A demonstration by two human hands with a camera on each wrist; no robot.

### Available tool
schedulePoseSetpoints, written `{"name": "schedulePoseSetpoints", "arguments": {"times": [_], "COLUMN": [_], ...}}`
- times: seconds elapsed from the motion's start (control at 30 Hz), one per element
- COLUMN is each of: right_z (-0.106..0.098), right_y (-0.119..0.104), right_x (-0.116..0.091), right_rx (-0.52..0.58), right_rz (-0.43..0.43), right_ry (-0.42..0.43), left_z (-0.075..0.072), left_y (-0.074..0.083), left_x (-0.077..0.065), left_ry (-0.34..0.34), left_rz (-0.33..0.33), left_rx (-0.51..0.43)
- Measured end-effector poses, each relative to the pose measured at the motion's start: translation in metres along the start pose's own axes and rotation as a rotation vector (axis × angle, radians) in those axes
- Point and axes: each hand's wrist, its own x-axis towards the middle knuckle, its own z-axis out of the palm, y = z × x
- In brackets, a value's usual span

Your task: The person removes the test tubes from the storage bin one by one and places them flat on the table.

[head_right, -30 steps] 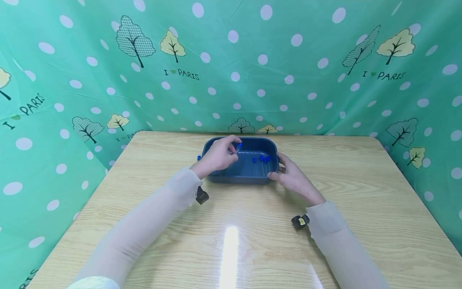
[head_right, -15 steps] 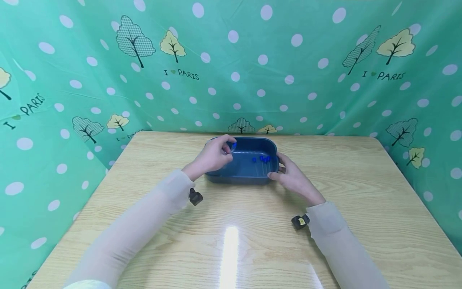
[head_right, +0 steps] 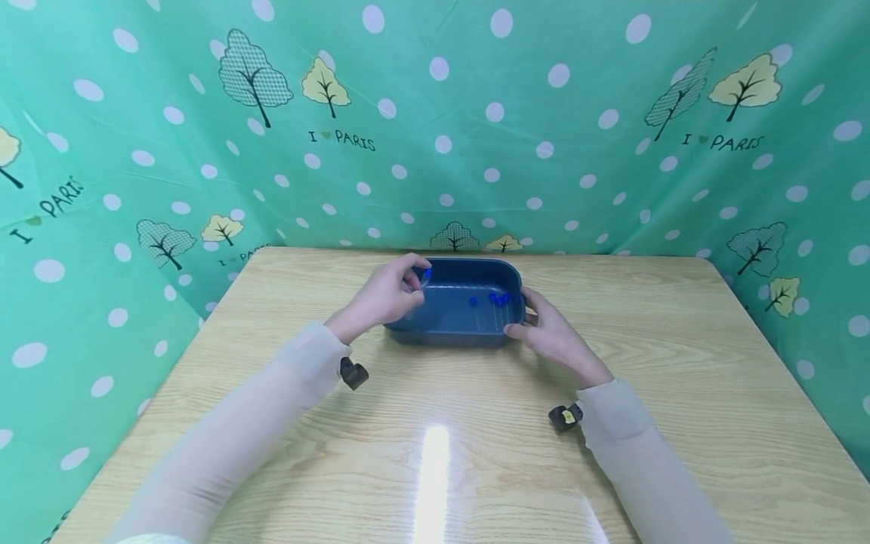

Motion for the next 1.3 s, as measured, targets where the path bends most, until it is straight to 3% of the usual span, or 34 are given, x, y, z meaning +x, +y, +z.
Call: {"name": "schedulePoseSetpoints", "arguments": {"times": [0.27,0.53,1.3], "right_z": [0.0,0.0,0.0], "right_y": [0.0,-0.002,0.0], "right_x": [0.0,-0.001,0.0], "right_rx": [0.003,-0.001,0.002], "right_rz": [0.006,0.016,0.024], "right_ry": [-0.001,0.005,0.008], "left_z": [-0.007,-0.013,-0.035], "left_y": [-0.009,-0.021,-0.052], "left_x": [-0.005,-0.011,-0.023], "left_ry": [0.007,0.02,0.051], "left_rz": [-0.022,0.004,-0.09], "left_rx": [-0.021,-0.024,-0.043]}}
